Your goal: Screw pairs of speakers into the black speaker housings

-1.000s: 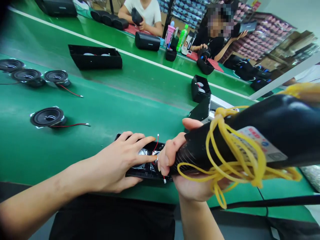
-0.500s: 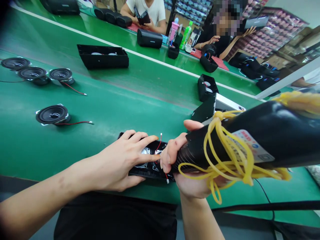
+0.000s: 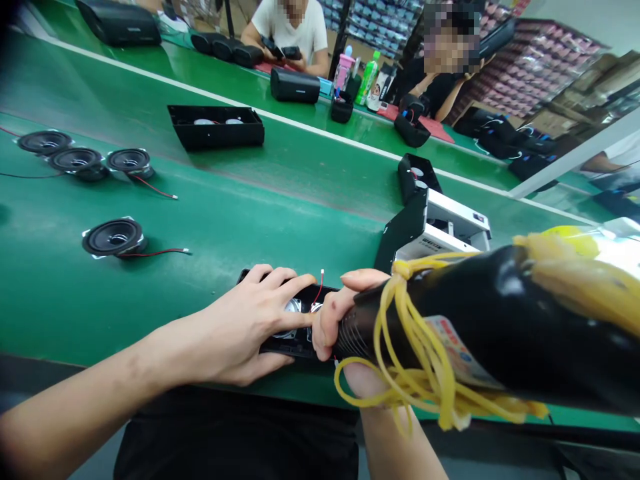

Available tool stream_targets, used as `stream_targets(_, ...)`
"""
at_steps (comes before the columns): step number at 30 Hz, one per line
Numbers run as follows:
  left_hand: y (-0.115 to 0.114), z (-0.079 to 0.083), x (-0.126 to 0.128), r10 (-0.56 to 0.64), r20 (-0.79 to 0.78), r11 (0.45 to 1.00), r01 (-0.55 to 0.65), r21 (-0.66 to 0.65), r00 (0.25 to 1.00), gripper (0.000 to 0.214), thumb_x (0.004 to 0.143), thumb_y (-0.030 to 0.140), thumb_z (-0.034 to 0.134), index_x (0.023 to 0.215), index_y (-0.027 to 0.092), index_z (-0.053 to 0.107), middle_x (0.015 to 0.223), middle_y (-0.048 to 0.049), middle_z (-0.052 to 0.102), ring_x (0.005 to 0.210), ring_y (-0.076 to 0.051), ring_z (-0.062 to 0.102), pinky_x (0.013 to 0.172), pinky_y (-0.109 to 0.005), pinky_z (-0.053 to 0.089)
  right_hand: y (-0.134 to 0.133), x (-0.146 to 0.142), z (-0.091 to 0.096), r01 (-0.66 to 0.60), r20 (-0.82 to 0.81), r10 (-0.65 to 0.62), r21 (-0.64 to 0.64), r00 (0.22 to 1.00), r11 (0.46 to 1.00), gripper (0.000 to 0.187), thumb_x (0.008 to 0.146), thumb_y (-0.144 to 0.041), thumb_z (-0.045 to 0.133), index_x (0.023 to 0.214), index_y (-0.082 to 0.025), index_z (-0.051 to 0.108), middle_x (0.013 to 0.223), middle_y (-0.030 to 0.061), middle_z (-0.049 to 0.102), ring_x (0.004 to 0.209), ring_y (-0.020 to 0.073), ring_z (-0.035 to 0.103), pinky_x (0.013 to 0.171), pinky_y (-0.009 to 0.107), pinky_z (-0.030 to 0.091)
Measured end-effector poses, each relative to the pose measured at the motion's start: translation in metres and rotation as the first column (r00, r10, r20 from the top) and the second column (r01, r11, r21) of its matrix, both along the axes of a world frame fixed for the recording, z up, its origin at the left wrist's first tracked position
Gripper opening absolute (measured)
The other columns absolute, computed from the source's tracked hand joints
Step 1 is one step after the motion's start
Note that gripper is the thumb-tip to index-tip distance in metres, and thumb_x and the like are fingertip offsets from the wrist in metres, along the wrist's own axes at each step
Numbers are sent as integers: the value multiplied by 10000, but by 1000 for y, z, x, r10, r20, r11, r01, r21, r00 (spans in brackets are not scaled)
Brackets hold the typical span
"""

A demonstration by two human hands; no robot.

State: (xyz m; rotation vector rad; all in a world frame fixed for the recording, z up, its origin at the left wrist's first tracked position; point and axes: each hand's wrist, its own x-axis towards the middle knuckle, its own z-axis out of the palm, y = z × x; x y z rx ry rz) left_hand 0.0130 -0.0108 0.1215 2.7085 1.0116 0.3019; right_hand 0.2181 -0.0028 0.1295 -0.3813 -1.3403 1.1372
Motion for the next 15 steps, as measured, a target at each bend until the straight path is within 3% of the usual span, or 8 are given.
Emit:
stream_targets(3, 0, 2, 0, -8, -5, 1000, 8, 15, 1000, 492, 990, 478, 701, 1462, 341, 669, 1599, -181, 530, 1382, -445, 558, 1071, -647, 473, 1, 0, 1, -61, 61, 57, 57, 997, 997, 439, 1114, -617, 532, 1302, -307, 780, 655, -34, 648, 363, 136, 502, 336, 257, 500)
stream_targets(7, 1, 2, 2, -12, -8, 1000, 13, 25, 1000, 541, 987, 469, 703, 1509, 342, 636, 1581, -191, 542, 1362, -446, 566, 1061, -658, 485, -4, -6, 4, -11, 35, 11, 1, 999, 1000, 283, 1073, -475, 655, 1241, -315, 817, 634, -42, 614, 351, 140, 496, 320, 264, 460)
stream_targets(10, 1, 1, 2, -13, -12, 1000, 13, 21, 1000, 557, 978, 465, 712, 1516, 345, 632, 1617, -194, 521, 1362, -448, 564, 1064, -671, 484, -7, -7, 2, -25, 9, 25, -16, 1000, 1000, 346, 1057, -568, 672, 1232, -311, 825, 648, -39, 622, 364, 142, 514, 333, 278, 461)
stream_targets(13, 1, 0, 1, -10, -4, 1000, 10, 19, 1000, 515, 978, 471, 707, 1475, 345, 659, 1637, -190, 511, 1369, -447, 560, 1064, -675, 481, -6, -5, -3, -56, 4, 56, -49, 998, 997, 302, 1064, -550, 665, 1231, -349, 818, 622, -56, 624, 359, 134, 517, 343, 261, 462)
stream_targets(15, 0, -2, 1, -6, 11, 1000, 5, 14, 1000, 494, 972, 458, 710, 1451, 348, 671, 1644, -178, 514, 1377, -440, 559, 1076, -677, 474, -7, -5, -7, -14, -3, 14, -111, 1000, 994, 296, 1007, -596, 735, 1173, -369, 827, 579, -67, 619, 334, 131, 502, 328, 246, 449)
